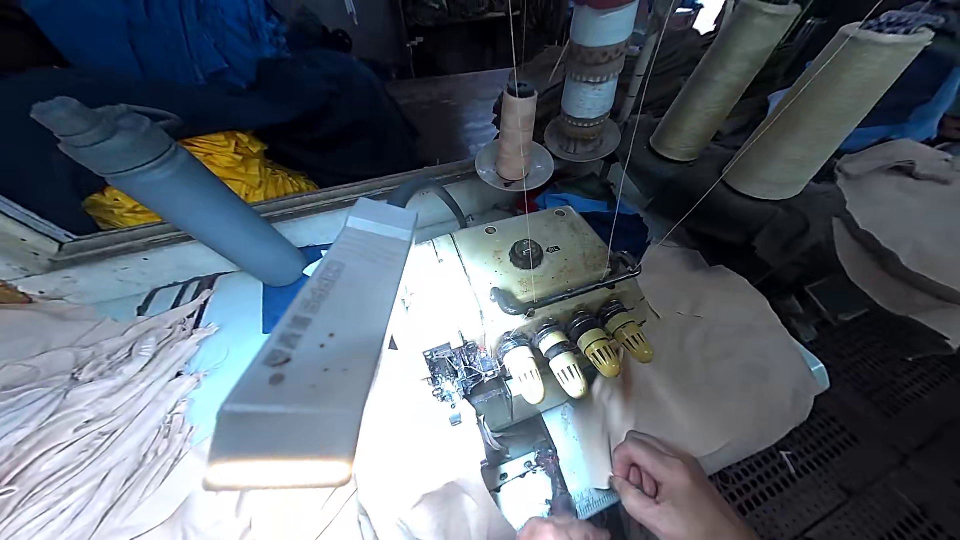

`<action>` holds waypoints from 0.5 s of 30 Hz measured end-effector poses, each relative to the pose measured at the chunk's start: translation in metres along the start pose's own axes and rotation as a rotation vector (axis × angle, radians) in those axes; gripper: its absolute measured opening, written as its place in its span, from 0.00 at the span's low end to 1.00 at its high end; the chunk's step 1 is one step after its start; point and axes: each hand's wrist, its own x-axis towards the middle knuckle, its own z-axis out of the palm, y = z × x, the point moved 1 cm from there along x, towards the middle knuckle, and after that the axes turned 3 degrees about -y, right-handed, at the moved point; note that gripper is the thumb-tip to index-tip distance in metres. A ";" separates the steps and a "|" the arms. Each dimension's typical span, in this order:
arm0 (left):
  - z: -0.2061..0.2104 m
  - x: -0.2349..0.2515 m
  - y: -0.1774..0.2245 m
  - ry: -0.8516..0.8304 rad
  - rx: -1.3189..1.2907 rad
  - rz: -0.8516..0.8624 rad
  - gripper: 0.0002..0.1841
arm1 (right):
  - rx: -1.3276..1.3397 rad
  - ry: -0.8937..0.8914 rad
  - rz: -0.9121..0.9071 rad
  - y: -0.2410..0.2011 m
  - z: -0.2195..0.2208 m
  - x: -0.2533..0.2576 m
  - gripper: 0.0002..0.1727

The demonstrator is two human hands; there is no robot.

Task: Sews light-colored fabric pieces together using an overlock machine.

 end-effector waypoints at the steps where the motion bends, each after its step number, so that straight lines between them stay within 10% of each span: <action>1: 0.003 0.006 0.004 0.058 -0.123 -0.060 0.23 | 0.137 0.010 0.029 -0.005 -0.009 0.002 0.04; 6: 0.003 0.035 0.029 0.387 -0.640 0.030 0.25 | 0.305 -0.082 0.052 -0.018 -0.031 0.002 0.04; 15: 0.005 0.044 0.022 0.342 -0.735 -0.022 0.22 | 0.295 -0.197 -0.016 -0.014 -0.029 -0.002 0.03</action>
